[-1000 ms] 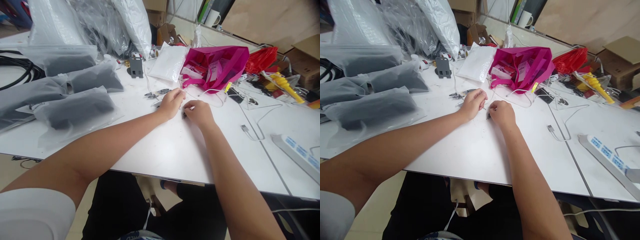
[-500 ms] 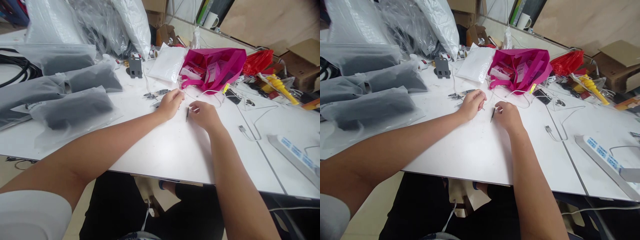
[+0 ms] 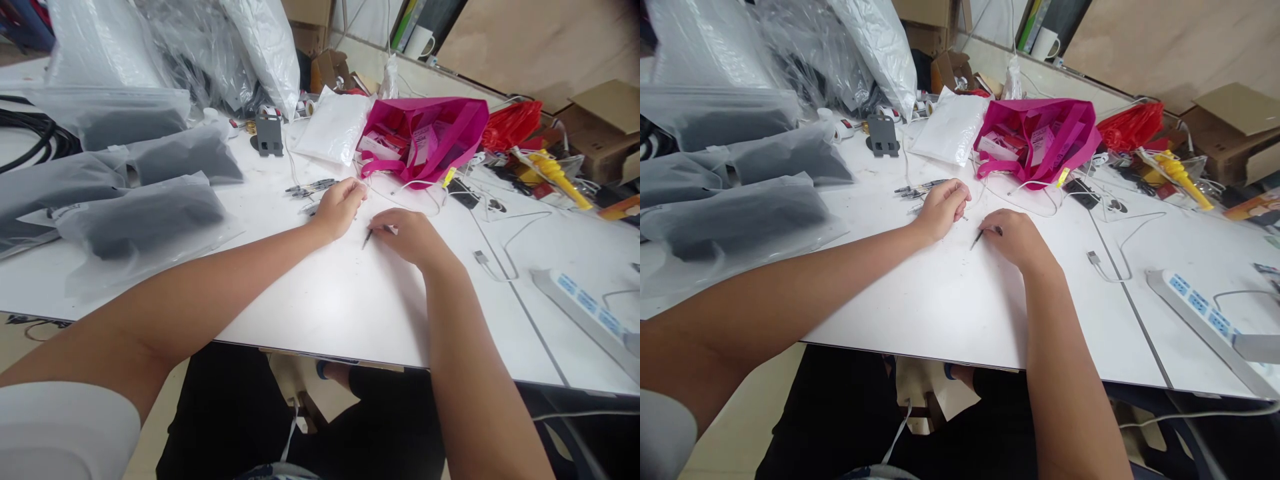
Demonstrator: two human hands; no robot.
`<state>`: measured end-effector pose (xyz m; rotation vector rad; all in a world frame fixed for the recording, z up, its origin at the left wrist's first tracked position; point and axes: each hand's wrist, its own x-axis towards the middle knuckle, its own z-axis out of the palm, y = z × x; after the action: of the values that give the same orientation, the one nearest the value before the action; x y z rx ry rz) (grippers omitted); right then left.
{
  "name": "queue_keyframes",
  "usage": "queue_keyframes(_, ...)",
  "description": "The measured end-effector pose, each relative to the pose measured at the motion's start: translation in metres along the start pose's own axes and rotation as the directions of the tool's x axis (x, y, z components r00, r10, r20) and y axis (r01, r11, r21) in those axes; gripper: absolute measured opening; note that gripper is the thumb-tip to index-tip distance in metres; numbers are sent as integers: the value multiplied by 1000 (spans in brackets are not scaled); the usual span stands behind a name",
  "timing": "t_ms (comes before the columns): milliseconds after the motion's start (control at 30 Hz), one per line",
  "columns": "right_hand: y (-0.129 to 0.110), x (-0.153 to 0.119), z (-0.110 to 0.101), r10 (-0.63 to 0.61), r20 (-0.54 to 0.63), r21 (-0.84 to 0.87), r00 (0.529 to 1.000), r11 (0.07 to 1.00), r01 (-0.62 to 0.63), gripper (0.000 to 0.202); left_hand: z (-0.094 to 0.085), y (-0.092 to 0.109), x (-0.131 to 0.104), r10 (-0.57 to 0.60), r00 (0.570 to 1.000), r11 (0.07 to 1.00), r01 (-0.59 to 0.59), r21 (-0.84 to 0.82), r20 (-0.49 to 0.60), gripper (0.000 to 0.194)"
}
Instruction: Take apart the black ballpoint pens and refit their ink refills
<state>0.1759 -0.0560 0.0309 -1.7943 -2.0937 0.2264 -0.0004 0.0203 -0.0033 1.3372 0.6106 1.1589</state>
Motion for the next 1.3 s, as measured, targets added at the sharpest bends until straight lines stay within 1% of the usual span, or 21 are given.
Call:
queue_keyframes(233,-21,-9,0,-122,52,25,991,992,121,25,1,1,0,29,999,1000,-28,5,-22,26)
queue_keyframes(467,-31,-13,6,-240,85,23,967,971,239,17,-3,1,3,46,998,999,-46,6,-51,26)
queue_keyframes(667,-44,-17,9,-302,135,36,944,953,300,19,-5,2,6,42,996,999,-43,-8,-78,30)
queue_keyframes(767,-49,-15,12,-299,147,-9,943,953,304,16,-5,3,6,39,996,999,-39,1,-85,30)
queue_keyframes(900,-49,-12,17,-273,158,-59,949,957,285,8,-5,5,5,36,995,999,-37,-11,-94,30)
queue_keyframes(1000,-49,-11,27,-258,90,-125,962,955,268,9,-5,6,6,39,994,999,-42,-28,-104,31)
queue_keyframes(1067,-51,-10,37,-242,32,-220,970,945,243,14,-5,5,6,37,993,999,-39,-22,-108,32)
queue_keyframes(1133,-51,-7,46,-226,-1,-309,974,927,214,17,-5,6,6,43,993,999,-44,-5,-114,33)
queue_keyframes(1233,-48,-2,50,-196,-4,-342,981,922,183,19,-3,11,0,113,988,994,-111,22,-107,33)
queue_keyframes(1300,-48,-4,42,-150,5,-279,989,949,146,18,-2,16,-7,174,983,984,-171,51,-62,31)
